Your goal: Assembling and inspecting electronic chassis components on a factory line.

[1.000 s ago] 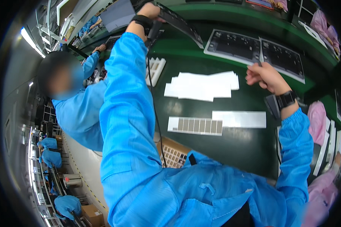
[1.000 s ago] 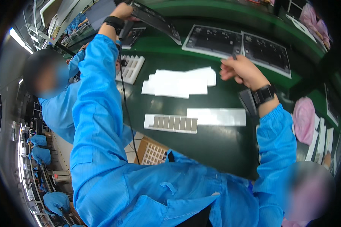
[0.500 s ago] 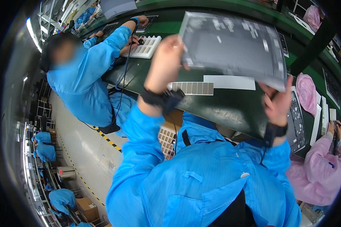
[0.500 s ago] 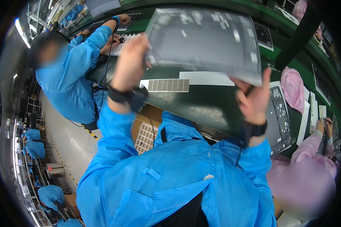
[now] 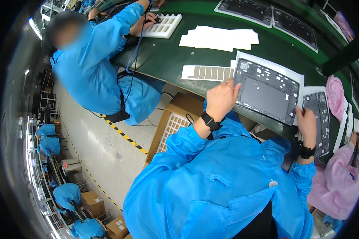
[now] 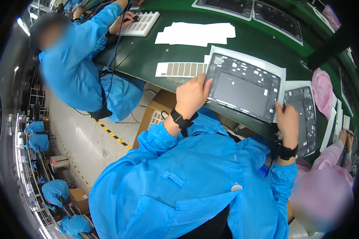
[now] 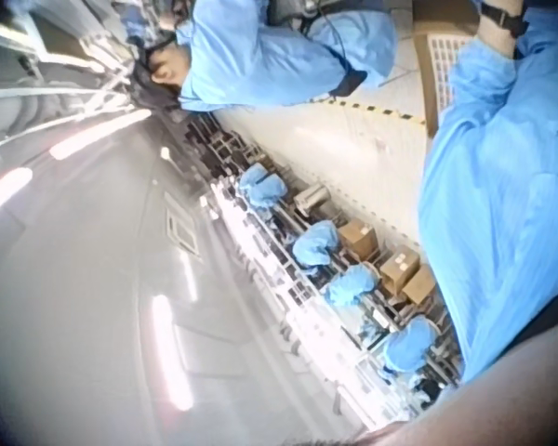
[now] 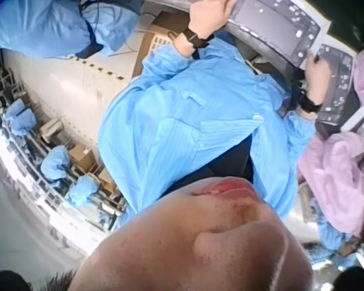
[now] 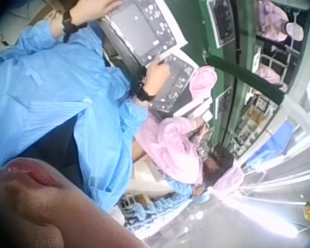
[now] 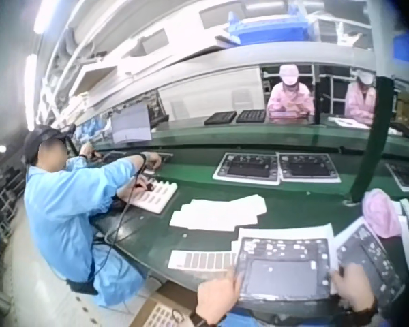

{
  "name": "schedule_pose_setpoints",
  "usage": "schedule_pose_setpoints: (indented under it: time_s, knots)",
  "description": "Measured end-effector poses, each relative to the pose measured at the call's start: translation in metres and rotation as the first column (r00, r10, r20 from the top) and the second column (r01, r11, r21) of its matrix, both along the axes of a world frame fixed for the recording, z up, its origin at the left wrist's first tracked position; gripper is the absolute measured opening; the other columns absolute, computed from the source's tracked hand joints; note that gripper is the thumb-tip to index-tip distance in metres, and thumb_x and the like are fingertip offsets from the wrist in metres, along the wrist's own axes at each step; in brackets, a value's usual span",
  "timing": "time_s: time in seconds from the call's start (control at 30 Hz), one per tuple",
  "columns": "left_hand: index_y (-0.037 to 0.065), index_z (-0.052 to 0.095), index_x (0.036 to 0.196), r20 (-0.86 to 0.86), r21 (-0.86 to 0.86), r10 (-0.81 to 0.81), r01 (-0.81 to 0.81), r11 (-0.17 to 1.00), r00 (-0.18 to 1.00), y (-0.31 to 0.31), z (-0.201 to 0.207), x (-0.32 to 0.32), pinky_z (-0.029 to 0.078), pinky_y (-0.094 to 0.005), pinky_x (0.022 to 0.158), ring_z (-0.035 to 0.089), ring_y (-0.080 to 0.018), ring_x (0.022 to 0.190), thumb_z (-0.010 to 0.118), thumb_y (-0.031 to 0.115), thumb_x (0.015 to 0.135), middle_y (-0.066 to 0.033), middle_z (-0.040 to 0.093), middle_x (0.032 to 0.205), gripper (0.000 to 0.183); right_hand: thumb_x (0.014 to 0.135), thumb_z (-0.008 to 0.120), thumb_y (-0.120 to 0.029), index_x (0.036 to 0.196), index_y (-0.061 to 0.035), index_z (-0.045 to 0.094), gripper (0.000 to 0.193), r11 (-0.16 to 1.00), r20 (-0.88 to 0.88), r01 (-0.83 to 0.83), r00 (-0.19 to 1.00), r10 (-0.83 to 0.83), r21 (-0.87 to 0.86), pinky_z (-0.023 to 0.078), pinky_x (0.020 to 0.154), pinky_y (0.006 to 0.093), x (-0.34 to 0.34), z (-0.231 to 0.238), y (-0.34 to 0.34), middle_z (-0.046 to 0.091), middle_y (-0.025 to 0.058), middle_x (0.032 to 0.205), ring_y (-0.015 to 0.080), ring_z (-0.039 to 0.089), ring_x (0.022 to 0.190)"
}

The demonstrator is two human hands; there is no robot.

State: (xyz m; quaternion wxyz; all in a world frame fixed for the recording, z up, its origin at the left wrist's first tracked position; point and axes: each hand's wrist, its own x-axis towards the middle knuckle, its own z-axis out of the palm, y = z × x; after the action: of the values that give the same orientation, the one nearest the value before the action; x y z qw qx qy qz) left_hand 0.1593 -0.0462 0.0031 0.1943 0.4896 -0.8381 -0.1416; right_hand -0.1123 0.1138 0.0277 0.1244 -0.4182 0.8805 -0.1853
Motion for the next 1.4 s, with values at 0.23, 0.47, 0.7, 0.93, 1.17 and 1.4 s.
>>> schedule_pose_setpoints:
  time_s: [0.23, 0.47, 0.7, 0.93, 1.17, 1.4]
  knots:
    - [0.005, 0.063, 0.115, -0.22, -0.155, -0.161, 0.129, 0.98, 0.962, -0.023, -0.006, 0.057, 0.045, -0.0421, 0.093, 0.056, -0.033, 0.11, 0.061, 0.02, 0.088, -0.0117, 0.059, 0.122, 0.031, 0.1, 0.046, -0.03, 0.088, 0.0041, 0.066, 0.042, 0.737, 0.538, 0.265, 0.829, 0.155, -0.621, 0.044, 0.063, 0.0303, 0.003, 0.049, 0.015, 0.06, 0.0042, 0.075, 0.0154, 0.054, 0.073]
    - [0.007, 0.059, 0.123, -0.176, -0.227, -0.246, 0.204, 0.952, 0.953, -0.029, -0.04, 0.066, 0.038, -0.0444, 0.104, 0.05, -0.0304, 0.124, 0.06, 0.019, 0.087, -0.0109, 0.055, 0.131, 0.038, 0.102, 0.035, -0.043, 0.076, -0.0015, 0.062, 0.056, 0.842, 0.531, 0.036, 0.79, 0.306, -0.539, 0.041, 0.051, 0.0224, 0.116, 0.034, -0.119, 0.058, 0.0033, 0.067, 0.0088, 0.054, 0.062]
    - [0.0, 0.062, 0.109, -0.186, -0.283, -0.187, 0.13, 0.95, 0.965, -0.037, -0.042, 0.071, 0.038, -0.0463, 0.102, 0.048, -0.0386, 0.119, 0.068, 0.028, 0.077, -0.0195, 0.055, 0.117, 0.043, 0.091, 0.062, -0.026, 0.084, 0.0014, 0.065, 0.028, 0.824, 0.659, -0.2, 0.515, 0.549, -0.531, 0.047, 0.054, 0.0232, 0.214, -0.024, -0.222, 0.066, 0.0059, 0.068, 0.0104, 0.06, 0.059]
    - [-0.002, 0.062, 0.11, -0.255, -0.29, -0.194, 0.116, 0.95, 0.947, -0.04, -0.05, 0.077, 0.039, -0.0464, 0.1, 0.049, -0.0372, 0.118, 0.068, 0.027, 0.075, -0.022, 0.054, 0.121, 0.046, 0.09, 0.061, -0.025, 0.085, 0.0005, 0.065, 0.026, 0.828, 0.515, -0.266, 0.678, 0.525, -0.494, 0.047, 0.055, 0.0281, 0.224, -0.04, -0.241, 0.065, 0.008, 0.066, 0.0142, 0.061, 0.06]
    - [-0.001, 0.062, 0.11, -0.296, -0.277, -0.197, 0.114, 0.954, 0.935, -0.04, -0.055, 0.077, 0.038, -0.046, 0.101, 0.048, -0.037, 0.119, 0.067, 0.027, 0.074, -0.0221, 0.054, 0.121, 0.046, 0.091, 0.061, -0.027, 0.087, -0.0004, 0.064, 0.027, 0.84, 0.543, -0.287, 0.658, 0.522, -0.46, 0.046, 0.058, 0.0264, 0.224, -0.042, -0.237, 0.064, 0.0065, 0.066, 0.0129, 0.06, 0.063]
    - [-0.002, 0.062, 0.109, -0.303, -0.265, -0.2, 0.119, 0.957, 0.932, -0.039, -0.055, 0.077, 0.038, -0.0468, 0.101, 0.048, -0.0375, 0.12, 0.067, 0.027, 0.074, -0.0224, 0.054, 0.122, 0.046, 0.092, 0.061, -0.027, 0.087, -0.001, 0.064, 0.027, 0.814, 0.49, -0.332, 0.668, 0.56, -0.477, 0.046, 0.06, 0.0261, 0.225, -0.04, -0.234, 0.063, 0.0055, 0.068, 0.0121, 0.059, 0.064]
